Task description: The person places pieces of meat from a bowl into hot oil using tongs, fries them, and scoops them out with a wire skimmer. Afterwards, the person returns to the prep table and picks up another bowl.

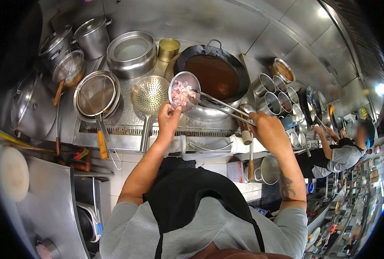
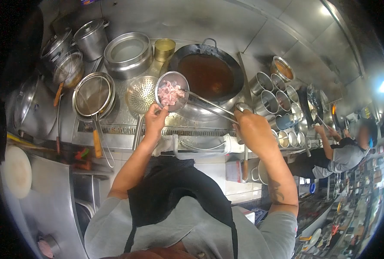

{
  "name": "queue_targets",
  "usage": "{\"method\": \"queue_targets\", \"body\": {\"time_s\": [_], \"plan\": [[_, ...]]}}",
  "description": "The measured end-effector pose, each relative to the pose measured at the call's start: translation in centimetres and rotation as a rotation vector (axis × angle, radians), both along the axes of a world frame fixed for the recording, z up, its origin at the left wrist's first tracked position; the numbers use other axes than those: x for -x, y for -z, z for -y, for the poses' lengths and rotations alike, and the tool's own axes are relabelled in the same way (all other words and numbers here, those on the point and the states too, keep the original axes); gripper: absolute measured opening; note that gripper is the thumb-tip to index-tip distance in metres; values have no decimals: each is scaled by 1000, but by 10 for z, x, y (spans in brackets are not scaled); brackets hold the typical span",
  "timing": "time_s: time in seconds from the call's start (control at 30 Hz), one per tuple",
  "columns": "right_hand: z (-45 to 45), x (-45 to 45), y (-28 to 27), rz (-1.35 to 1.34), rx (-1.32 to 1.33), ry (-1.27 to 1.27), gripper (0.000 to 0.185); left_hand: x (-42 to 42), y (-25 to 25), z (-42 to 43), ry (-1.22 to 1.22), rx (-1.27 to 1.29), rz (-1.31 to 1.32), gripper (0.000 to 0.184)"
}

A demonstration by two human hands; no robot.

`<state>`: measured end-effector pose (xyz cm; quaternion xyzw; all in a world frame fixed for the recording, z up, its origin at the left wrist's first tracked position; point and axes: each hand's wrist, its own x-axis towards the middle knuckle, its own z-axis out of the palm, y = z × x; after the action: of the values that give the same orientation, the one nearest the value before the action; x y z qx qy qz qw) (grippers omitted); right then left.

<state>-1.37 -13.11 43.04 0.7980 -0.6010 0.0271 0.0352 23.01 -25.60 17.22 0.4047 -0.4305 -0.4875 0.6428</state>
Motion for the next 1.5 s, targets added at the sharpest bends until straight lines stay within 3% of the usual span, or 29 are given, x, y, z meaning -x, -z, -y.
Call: {"method": "queue_targets", "body": {"time_s": [0.33, 1.03, 1.5], "plan": [[13, 20, 11, -83, 143, 44, 21, 3, -1, 17, 96, -274, -133, 19], [91, 74, 119, -54, -17, 287, 24, -1, 11, 27, 56, -356, -202, 16], [91, 64, 82, 17, 12, 327, 30, -17, 20, 24, 13, -328, -225, 19]]}}
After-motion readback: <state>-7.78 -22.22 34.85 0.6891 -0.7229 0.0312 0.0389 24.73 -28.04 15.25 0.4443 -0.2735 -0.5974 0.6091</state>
